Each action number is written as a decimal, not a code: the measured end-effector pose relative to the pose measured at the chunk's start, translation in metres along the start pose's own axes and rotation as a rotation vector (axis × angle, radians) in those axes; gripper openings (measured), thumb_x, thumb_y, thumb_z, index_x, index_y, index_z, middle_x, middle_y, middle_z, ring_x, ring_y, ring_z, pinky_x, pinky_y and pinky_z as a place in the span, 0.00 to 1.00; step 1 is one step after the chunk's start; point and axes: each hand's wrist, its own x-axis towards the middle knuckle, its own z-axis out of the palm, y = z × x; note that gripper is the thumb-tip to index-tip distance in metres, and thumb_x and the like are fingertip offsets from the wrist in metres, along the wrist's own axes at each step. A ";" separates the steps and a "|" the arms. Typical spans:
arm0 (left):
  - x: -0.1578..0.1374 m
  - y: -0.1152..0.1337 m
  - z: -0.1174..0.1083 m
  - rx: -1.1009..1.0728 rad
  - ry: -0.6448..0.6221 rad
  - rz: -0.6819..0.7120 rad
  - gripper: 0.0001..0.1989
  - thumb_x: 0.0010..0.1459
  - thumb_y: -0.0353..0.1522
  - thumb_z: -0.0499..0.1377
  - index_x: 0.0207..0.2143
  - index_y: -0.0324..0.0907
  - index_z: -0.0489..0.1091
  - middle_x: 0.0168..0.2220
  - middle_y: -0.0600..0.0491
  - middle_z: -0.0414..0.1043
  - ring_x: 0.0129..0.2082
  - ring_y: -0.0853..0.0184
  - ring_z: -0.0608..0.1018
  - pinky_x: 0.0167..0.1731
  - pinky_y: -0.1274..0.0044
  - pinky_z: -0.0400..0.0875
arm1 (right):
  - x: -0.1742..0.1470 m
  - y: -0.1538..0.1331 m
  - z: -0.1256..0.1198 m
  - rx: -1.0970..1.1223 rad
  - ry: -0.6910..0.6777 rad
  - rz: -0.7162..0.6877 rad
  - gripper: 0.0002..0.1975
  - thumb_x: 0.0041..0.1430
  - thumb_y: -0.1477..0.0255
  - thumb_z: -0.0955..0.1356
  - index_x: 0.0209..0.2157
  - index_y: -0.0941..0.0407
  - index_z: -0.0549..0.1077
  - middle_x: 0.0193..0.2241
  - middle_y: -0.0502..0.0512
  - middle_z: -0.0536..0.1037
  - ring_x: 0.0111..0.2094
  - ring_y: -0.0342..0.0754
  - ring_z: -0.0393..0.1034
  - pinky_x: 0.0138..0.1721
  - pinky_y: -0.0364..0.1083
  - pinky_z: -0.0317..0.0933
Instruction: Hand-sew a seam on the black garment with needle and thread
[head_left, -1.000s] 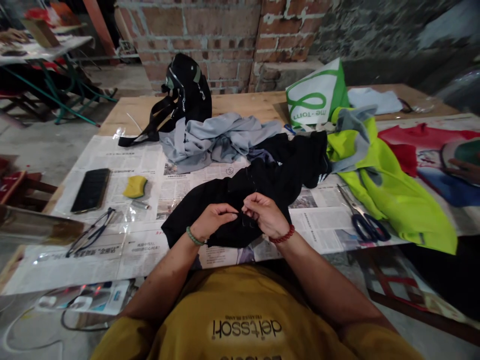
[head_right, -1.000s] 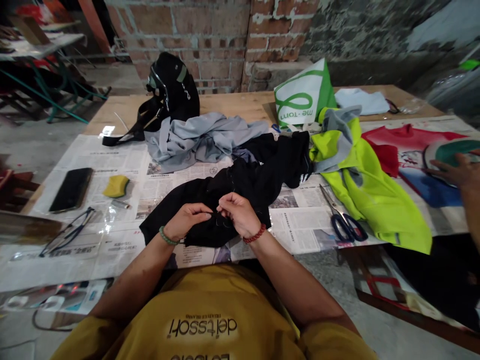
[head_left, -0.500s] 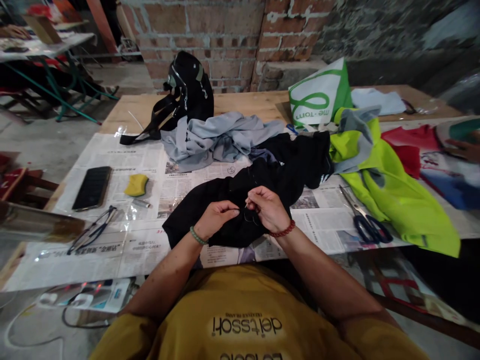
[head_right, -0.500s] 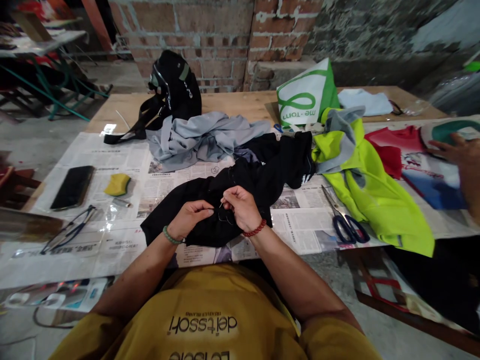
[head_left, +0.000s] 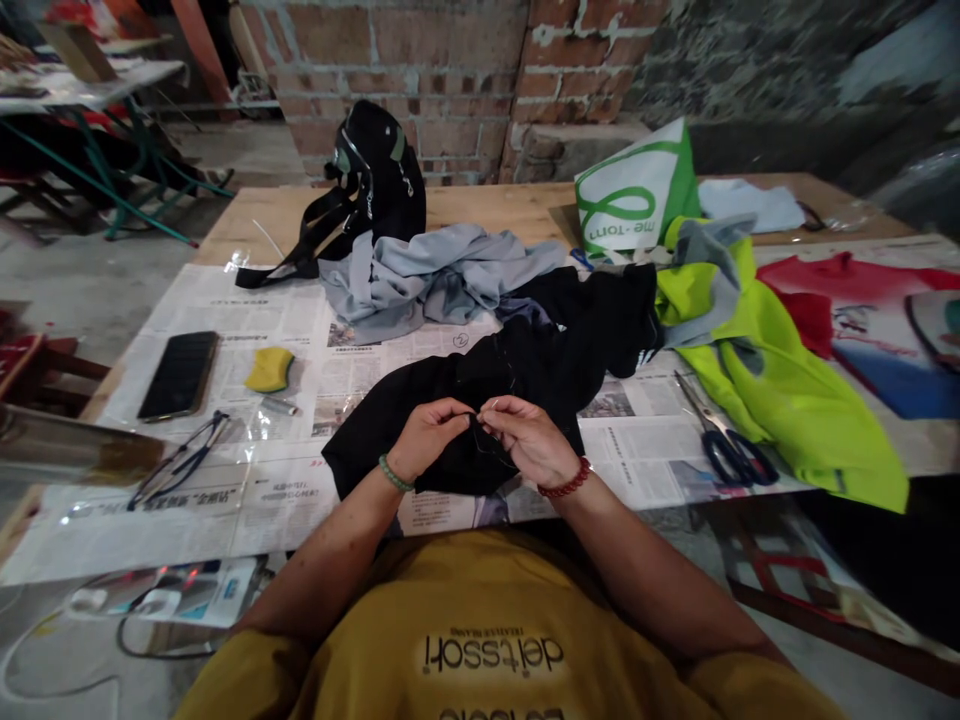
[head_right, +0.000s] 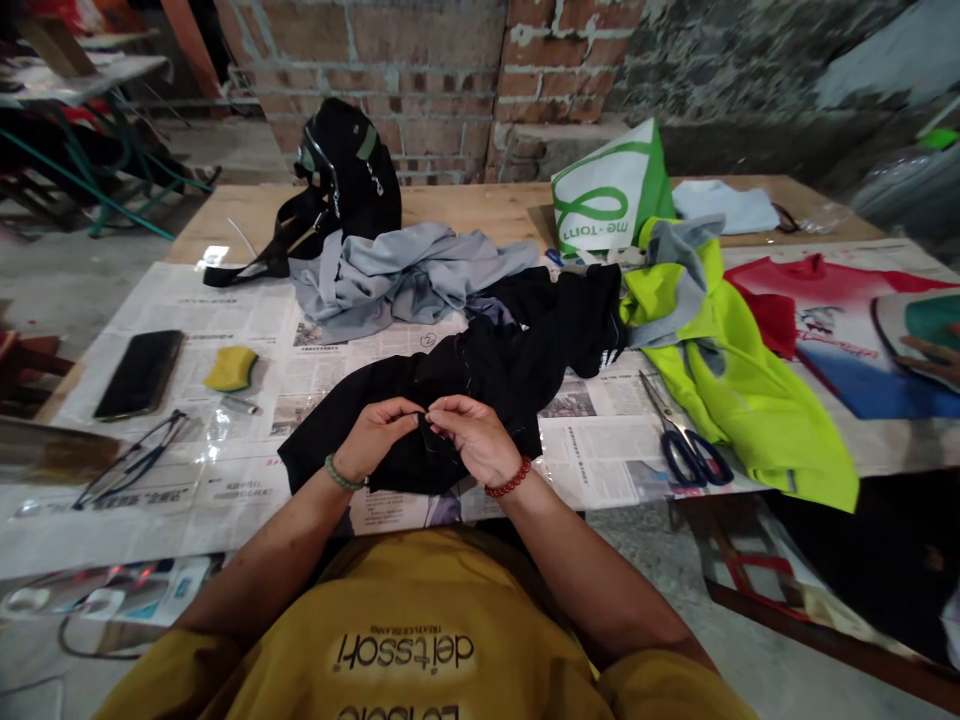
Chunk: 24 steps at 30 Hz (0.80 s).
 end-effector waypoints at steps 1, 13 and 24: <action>0.000 0.000 0.000 0.003 0.007 -0.002 0.09 0.47 0.33 0.60 0.29 0.37 0.75 0.26 0.55 0.73 0.26 0.73 0.71 0.29 0.81 0.64 | 0.000 0.003 0.001 -0.043 0.021 -0.039 0.10 0.39 0.69 0.75 0.26 0.57 0.75 0.26 0.48 0.75 0.26 0.38 0.66 0.30 0.41 0.60; -0.002 0.000 0.001 -0.007 -0.031 -0.075 0.13 0.45 0.38 0.64 0.26 0.37 0.71 0.18 0.60 0.63 0.17 0.78 0.60 0.17 0.84 0.53 | 0.012 0.006 0.003 -0.240 0.142 -0.257 0.10 0.46 0.64 0.71 0.25 0.55 0.69 0.22 0.48 0.72 0.26 0.41 0.65 0.31 0.42 0.60; -0.002 -0.001 -0.004 -0.016 -0.108 -0.103 0.13 0.45 0.39 0.64 0.26 0.37 0.70 0.19 0.59 0.64 0.18 0.78 0.63 0.17 0.85 0.55 | 0.028 -0.032 -0.020 -0.070 0.095 -0.196 0.16 0.44 0.62 0.74 0.27 0.55 0.67 0.24 0.48 0.75 0.20 0.38 0.65 0.21 0.39 0.56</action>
